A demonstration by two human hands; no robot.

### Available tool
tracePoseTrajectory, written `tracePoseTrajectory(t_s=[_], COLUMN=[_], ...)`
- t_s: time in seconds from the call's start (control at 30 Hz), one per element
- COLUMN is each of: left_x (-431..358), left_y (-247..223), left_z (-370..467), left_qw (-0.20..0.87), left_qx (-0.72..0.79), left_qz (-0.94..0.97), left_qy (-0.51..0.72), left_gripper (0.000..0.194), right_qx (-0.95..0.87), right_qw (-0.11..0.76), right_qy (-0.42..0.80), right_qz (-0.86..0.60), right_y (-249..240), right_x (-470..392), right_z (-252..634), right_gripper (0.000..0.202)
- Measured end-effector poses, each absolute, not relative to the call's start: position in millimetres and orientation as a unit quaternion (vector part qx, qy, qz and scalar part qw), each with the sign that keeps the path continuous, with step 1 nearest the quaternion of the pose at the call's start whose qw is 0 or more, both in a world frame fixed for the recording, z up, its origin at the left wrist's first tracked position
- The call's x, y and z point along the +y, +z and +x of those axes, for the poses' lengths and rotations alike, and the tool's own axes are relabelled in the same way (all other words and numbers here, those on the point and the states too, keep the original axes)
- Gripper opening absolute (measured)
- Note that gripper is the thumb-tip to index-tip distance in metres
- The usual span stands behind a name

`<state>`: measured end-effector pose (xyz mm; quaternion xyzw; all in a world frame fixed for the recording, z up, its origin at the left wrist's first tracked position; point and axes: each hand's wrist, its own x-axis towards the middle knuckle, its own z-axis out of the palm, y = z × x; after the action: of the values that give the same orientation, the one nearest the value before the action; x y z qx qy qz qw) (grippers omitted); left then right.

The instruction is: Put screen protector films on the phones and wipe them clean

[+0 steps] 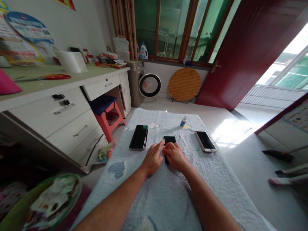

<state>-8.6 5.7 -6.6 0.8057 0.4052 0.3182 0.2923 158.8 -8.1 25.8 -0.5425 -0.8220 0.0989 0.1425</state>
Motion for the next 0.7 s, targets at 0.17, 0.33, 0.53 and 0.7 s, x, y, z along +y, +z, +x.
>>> tracePoseTrajectory(t_s=[0.17, 0.33, 0.53, 0.7], left_x=[4.8, 4.5, 4.9, 5.2], left_y=[1.1, 2.5, 1.3, 0.8], left_z=[-6.7, -4.1, -2.1, -0.9], left_qw=[0.269, 0.218, 0.194, 0.190], left_qx=[0.436, 0.422, 0.423, 0.429], left_qz=[0.823, 0.857, 0.867, 0.866], left_qy=[0.246, 0.199, 0.178, 0.174], left_gripper=[0.065, 0.052, 0.057, 0.053], right_qx=[-0.849, -0.863, -0.855, -0.837], right_qw=[0.109, 0.089, 0.086, 0.095], right_qy=[0.128, 0.155, 0.192, 0.217], right_qz=[-0.501, -0.472, -0.473, -0.494], right_y=[35.9, 43.8, 44.3, 45.6], right_x=[-25.4, -32.8, -36.8, -43.3], right_z=[163.1, 162.8, 171.0, 186.8], right_gripper=[0.019, 0.020, 0.026, 0.025])
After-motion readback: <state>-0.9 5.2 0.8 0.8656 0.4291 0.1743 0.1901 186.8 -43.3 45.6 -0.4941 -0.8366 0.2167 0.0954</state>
